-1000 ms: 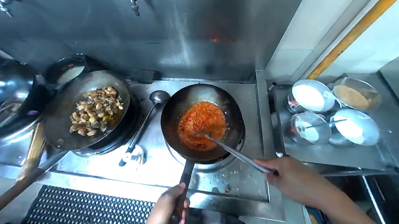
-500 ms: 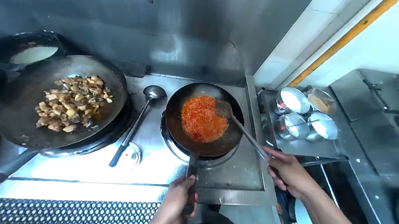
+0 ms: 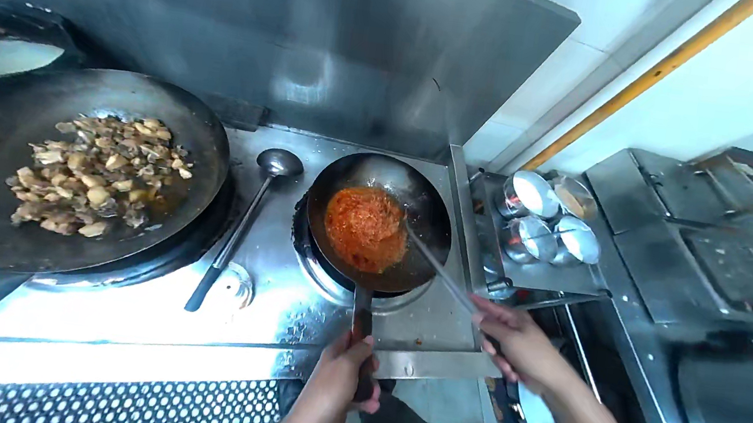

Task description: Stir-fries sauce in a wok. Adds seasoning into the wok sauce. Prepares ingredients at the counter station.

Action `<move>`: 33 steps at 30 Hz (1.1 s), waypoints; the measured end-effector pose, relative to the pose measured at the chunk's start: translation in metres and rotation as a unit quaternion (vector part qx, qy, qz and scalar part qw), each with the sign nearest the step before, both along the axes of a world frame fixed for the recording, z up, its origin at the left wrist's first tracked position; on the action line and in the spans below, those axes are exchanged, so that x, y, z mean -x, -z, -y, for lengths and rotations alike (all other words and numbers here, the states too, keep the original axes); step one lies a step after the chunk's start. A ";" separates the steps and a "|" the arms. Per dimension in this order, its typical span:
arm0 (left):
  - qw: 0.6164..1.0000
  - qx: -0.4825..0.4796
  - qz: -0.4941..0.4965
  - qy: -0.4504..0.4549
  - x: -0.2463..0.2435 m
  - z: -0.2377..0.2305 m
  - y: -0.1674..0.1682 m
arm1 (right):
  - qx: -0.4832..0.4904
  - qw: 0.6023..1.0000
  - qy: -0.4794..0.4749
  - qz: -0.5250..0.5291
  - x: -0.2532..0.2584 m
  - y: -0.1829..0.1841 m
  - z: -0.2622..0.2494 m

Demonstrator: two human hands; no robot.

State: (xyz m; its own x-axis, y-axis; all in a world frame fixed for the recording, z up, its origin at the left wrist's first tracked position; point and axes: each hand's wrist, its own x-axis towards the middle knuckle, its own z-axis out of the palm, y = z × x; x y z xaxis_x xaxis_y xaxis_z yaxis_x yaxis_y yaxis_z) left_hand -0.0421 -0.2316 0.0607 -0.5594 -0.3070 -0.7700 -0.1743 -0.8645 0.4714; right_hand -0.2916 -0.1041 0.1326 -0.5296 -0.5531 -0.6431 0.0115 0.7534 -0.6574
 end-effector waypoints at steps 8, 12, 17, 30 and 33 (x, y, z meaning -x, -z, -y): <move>1.000 0.021 0.001 -0.016 0.003 -0.007 0.002 | -0.012 0.999 0.040 0.026 0.098 0.027 0.022; 0.998 0.036 0.022 -0.054 0.012 -0.023 -0.006 | 0.005 0.927 0.190 0.324 0.107 0.073 0.024; 0.994 0.039 0.061 -0.079 0.033 -0.037 -0.010 | 0.032 0.941 0.041 0.335 0.120 0.066 -0.005; 0.991 0.025 0.045 -0.127 0.045 -0.056 -0.003 | -0.200 0.837 -0.456 -0.227 0.072 -0.022 -0.010; 0.991 0.033 0.052 -0.118 0.046 -0.055 -0.001 | -0.195 0.852 -0.420 -0.244 0.051 0.008 0.020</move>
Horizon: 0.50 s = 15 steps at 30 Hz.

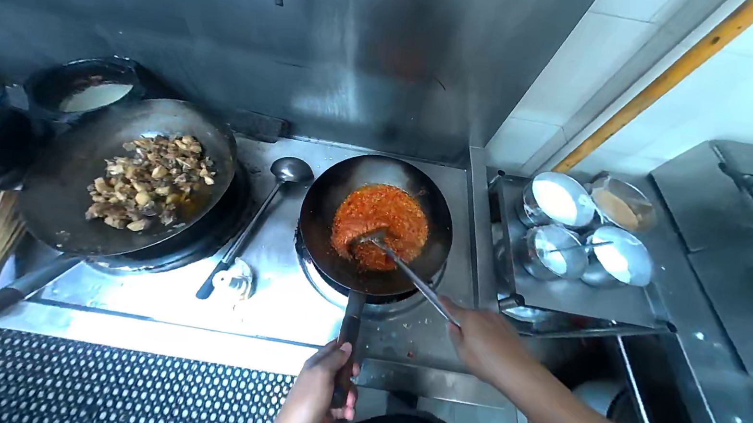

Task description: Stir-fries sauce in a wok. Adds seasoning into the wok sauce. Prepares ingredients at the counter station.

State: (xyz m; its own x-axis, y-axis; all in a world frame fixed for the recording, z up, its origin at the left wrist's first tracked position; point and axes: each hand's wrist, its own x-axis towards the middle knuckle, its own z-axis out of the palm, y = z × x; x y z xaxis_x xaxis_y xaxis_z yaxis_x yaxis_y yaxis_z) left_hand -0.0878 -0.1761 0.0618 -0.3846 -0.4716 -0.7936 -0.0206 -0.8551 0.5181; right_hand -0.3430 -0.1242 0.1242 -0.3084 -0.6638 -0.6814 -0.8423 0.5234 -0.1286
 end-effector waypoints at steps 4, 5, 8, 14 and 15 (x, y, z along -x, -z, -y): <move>0.999 -0.008 -0.030 0.008 -0.008 0.004 0.005 | 0.141 0.967 0.167 0.129 0.017 0.005 0.004; 0.999 -0.013 -0.039 -0.004 -0.011 0.006 0.008 | 0.166 0.938 0.242 0.182 0.022 -0.003 -0.001; 0.998 -0.008 -0.058 -0.010 -0.015 0.005 0.000 | 0.193 0.848 0.414 0.270 0.038 -0.025 -0.018; 0.998 0.010 -0.055 0.012 -0.015 0.005 0.004 | 0.126 0.667 0.641 0.358 0.012 -0.002 -0.028; 0.998 0.015 -0.059 0.022 -0.015 0.003 0.000 | 0.106 0.630 0.660 0.396 0.001 0.002 -0.026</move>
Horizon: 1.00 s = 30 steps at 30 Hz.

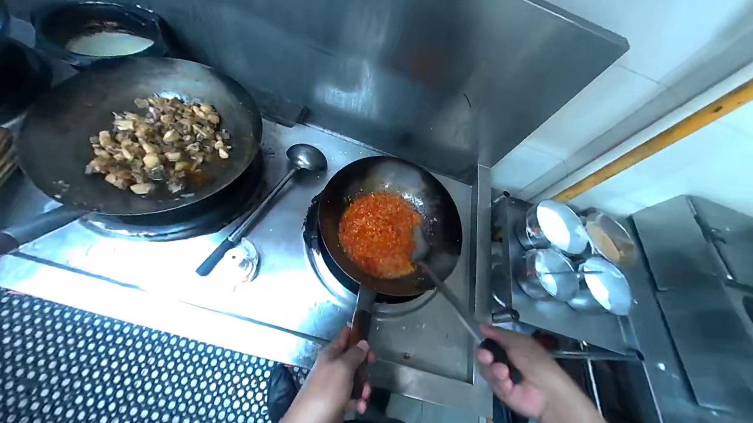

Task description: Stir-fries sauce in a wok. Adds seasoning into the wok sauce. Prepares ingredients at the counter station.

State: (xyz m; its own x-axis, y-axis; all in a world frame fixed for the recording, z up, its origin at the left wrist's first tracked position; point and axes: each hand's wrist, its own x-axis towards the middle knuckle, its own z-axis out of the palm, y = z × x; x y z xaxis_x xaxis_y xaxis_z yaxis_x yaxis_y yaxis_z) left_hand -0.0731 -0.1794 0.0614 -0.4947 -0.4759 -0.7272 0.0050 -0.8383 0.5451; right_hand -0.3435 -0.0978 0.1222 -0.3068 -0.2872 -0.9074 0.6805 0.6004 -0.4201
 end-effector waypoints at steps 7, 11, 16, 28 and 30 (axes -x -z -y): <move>1.000 0.000 0.014 -0.009 -0.006 0.007 0.000 | 0.077 0.977 -0.173 -0.097 -0.012 -0.012 -0.010; 1.000 0.010 0.016 -0.001 -0.006 0.007 -0.006 | 0.052 0.875 -0.376 -0.301 0.032 -0.036 -0.002; 0.998 0.041 0.046 0.003 -0.007 0.007 -0.006 | 0.056 0.897 -0.325 -0.296 0.087 0.011 0.028; 0.994 0.042 0.090 -0.037 0.002 0.004 -0.017 | 0.139 0.948 -0.283 -0.039 0.071 0.044 -0.003; 0.995 0.059 0.072 -0.024 -0.001 0.000 -0.019 | 0.108 0.890 -0.405 -0.177 0.073 0.000 -0.012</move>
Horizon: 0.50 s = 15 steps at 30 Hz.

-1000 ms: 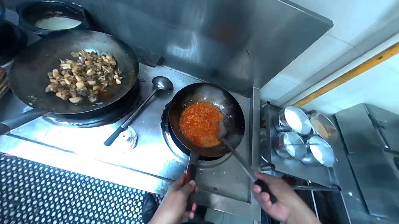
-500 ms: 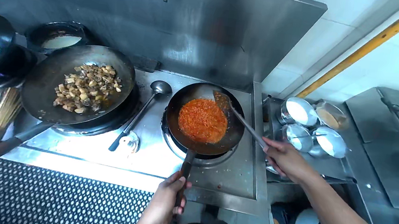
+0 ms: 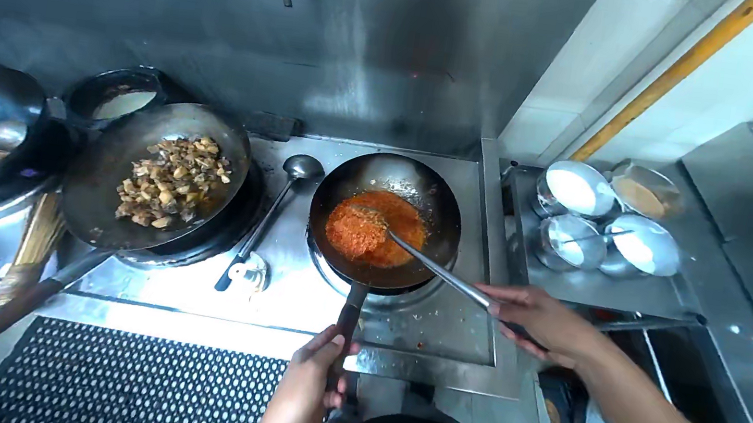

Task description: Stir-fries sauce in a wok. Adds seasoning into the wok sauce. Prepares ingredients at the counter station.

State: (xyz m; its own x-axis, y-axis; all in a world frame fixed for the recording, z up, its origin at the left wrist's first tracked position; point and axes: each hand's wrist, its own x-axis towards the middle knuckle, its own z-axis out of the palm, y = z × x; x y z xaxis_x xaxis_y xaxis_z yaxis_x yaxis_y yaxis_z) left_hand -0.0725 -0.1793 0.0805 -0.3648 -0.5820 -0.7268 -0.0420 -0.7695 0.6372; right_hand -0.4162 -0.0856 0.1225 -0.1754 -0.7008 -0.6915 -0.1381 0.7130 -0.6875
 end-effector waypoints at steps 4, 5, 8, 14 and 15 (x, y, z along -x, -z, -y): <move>1.000 -0.019 -0.014 -0.009 0.001 0.003 0.015 | -0.030 0.948 -0.193 -0.251 -0.023 -0.041 -0.009; 1.000 -0.019 -0.013 -0.009 0.001 0.004 0.021 | -0.055 0.932 -0.222 -0.282 -0.037 -0.041 -0.004; 0.999 -0.010 -0.030 0.013 0.002 0.001 0.023 | -0.094 0.906 -0.244 -0.332 -0.074 -0.012 0.017; 0.999 -0.010 -0.047 0.003 -0.011 0.002 0.017 | 0.011 0.976 -0.025 -0.218 -0.056 0.008 0.036; 0.998 -0.006 -0.056 0.002 -0.014 0.002 0.017 | 0.018 0.985 0.034 -0.169 -0.048 0.001 0.029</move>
